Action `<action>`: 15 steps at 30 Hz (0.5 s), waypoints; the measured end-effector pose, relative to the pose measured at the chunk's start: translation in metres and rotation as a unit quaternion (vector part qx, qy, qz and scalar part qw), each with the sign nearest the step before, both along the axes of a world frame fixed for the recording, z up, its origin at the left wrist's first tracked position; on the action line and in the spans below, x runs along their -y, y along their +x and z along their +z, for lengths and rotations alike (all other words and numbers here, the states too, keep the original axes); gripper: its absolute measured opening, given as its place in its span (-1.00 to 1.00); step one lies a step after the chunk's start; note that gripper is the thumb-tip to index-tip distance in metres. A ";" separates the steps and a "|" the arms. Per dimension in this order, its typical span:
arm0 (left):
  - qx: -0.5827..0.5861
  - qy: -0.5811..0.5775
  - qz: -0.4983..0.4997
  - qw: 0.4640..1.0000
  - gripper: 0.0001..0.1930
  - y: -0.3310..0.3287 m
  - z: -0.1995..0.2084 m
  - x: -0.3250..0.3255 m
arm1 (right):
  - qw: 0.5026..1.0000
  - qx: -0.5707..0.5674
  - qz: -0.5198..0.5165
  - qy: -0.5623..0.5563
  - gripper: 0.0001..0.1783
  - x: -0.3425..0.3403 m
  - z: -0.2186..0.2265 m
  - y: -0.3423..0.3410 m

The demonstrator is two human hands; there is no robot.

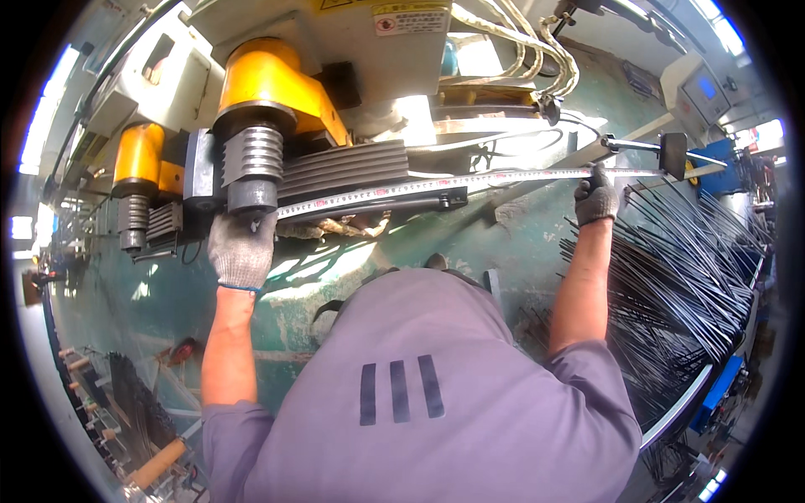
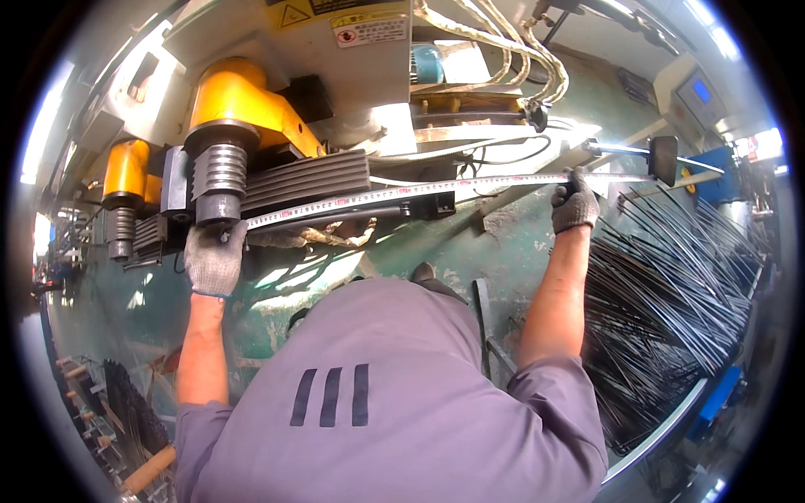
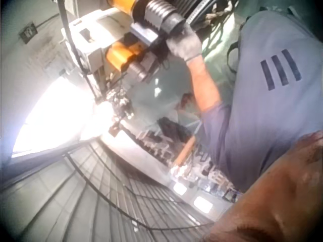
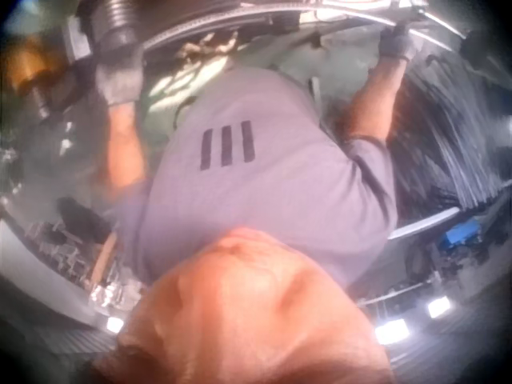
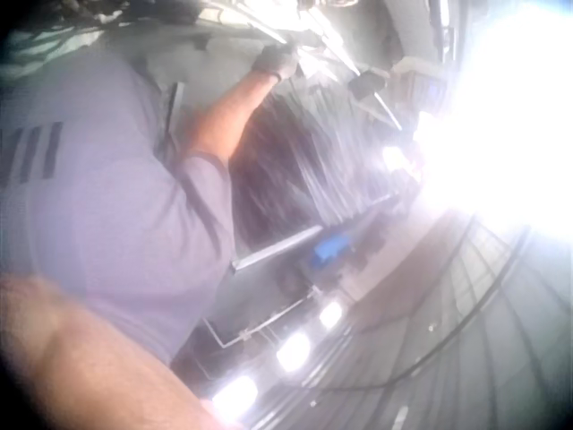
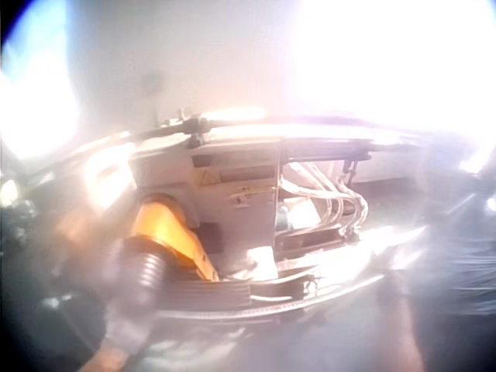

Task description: The person measures a long metal rod with a tape measure and places it into a hydraulic cutting machine. They operate the machine to cut the rod, then remove the cut piece and repeat the process with another rod. The person wears gloves and uses a tape measure to ensure precise lengths before cutting.

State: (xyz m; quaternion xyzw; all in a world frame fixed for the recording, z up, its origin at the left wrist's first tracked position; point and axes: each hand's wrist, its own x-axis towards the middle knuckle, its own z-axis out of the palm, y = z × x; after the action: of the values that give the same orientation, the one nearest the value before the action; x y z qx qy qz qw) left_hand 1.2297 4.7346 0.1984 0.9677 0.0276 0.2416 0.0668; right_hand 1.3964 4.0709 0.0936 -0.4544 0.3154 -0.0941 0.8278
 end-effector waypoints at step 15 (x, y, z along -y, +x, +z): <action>-0.029 0.051 -0.029 0.998 -0.79 0.003 0.000 -0.004 | 0.999 -0.029 0.014 -0.030 -0.71 0.014 0.002 0.002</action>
State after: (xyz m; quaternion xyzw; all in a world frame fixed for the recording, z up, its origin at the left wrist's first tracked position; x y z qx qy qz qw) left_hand 1.2324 4.7389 0.1986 0.9767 -0.0115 0.2128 0.0233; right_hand 1.3981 4.0572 0.0957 -0.4861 0.3299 -0.0783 0.8055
